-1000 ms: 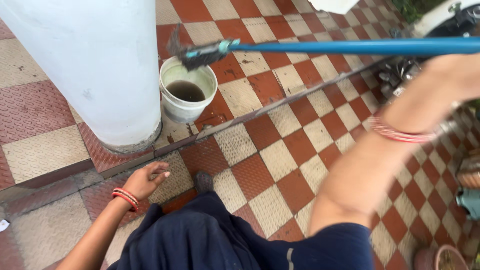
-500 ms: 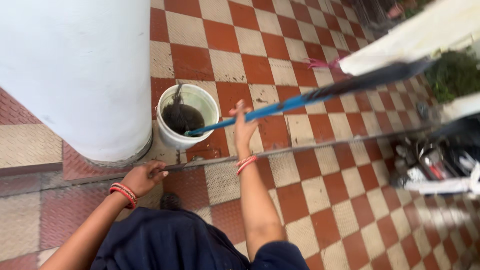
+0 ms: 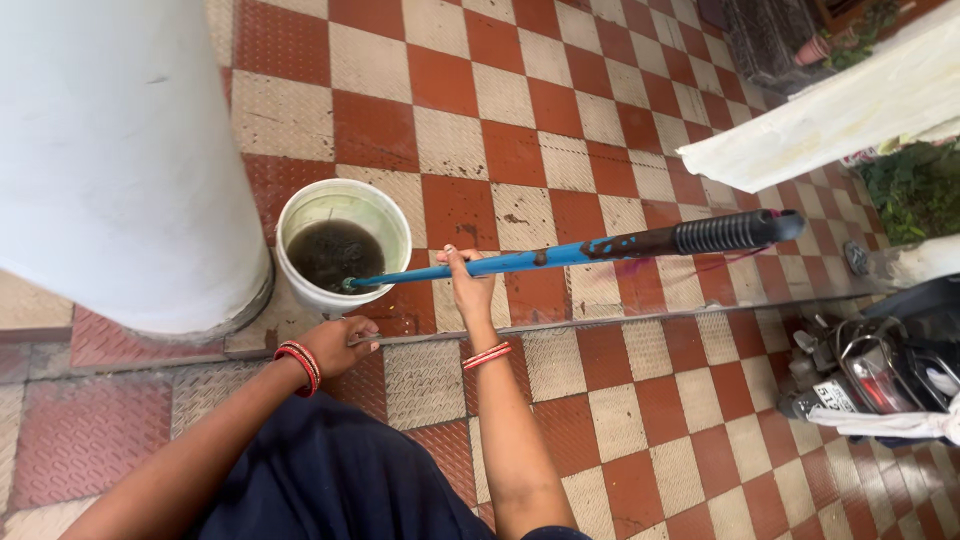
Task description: The person mops a checkered tile floor using a mop, then rinses and wrings the mop head in a bucket of water.
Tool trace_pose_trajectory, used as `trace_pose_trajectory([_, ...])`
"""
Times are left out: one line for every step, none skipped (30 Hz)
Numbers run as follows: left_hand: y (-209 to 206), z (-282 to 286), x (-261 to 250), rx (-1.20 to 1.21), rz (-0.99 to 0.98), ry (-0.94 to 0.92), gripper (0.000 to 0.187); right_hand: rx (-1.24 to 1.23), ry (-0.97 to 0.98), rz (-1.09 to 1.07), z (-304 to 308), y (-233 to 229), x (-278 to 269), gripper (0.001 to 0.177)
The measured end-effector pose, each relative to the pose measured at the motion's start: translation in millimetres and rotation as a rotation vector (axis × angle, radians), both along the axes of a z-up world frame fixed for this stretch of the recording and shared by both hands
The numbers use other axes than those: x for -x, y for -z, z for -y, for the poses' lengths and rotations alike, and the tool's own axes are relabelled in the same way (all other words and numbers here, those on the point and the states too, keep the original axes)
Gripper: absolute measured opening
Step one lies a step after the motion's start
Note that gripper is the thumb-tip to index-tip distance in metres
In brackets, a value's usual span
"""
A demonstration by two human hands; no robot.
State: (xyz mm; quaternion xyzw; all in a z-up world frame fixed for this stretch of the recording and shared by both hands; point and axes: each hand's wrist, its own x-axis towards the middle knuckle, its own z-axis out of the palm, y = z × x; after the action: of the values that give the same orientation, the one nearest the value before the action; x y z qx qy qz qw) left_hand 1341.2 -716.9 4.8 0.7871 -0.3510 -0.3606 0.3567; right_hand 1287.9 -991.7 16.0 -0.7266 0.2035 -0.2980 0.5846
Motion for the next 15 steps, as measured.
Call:
trace_pose_trajectory([-1, 8, 0, 0.011, 0.009, 0.002, 0.041, -0.029, -0.008, 0.009, 1, 3, -1, 0.020])
trace_pose_trajectory([-3, 15, -2, 0.023, 0.020, 0.008, 0.041, -0.057, -0.013, 0.020, 2, 5, -3, 0.020])
trace_pose_trajectory([-4, 21, -4, 0.029, 0.010, 0.012, 0.041, -0.065, -0.017, 0.021, 3, 7, -4, 0.018])
trace_pose_trajectory([-6, 27, -5, 0.035, -0.005, 0.018, 0.042, -0.073, -0.019, 0.018, 3, 9, -4, 0.016])
trace_pose_trajectory([-7, 32, -6, 0.041, -0.019, 0.025, 0.042, -0.081, -0.020, 0.015, 3, 10, -3, 0.015])
trace_pose_trajectory([-7, 36, -7, 0.033, -0.003, 0.038, 0.043, -0.064, -0.014, -0.008, 4, 10, 0, 0.016])
trace_pose_trajectory([-8, 41, -7, 0.026, 0.014, 0.051, 0.043, -0.047, -0.009, -0.031, 4, 10, 3, 0.017])
trace_pose_trajectory([-9, 45, -7, 0.017, 0.031, 0.065, 0.044, -0.031, -0.003, -0.054, 5, 10, 7, 0.018])
trace_pose_trajectory([-9, 51, -6, 0.011, 0.024, 0.083, 0.044, -0.031, 0.007, -0.079, 6, 8, 13, 0.018])
trace_pose_trajectory([-9, 56, -5, 0.005, 0.020, 0.102, 0.044, -0.032, 0.017, -0.102, 7, 6, 19, 0.019])
trace_pose_trajectory([-8, 61, -5, -0.001, 0.015, 0.120, 0.044, -0.033, 0.027, -0.126, 8, 5, 25, 0.020])
trace_pose_trajectory([-6, 66, -4, 0.004, 0.014, 0.139, 0.044, -0.019, 0.028, -0.130, 9, 4, 30, 0.019])
trace_pose_trajectory([-4, 72, -2, 0.008, 0.012, 0.157, 0.044, -0.005, 0.029, -0.134, 9, 3, 36, 0.019])
trace_pose_trajectory([-2, 77, -1, 0.012, 0.009, 0.174, 0.044, 0.009, 0.028, -0.139, 11, 2, 40, 0.019])
trace_pose_trajectory([0, 83, -1, 0.020, 0.016, 0.188, 0.044, -0.014, 0.026, -0.121, 12, 2, 41, 0.018])
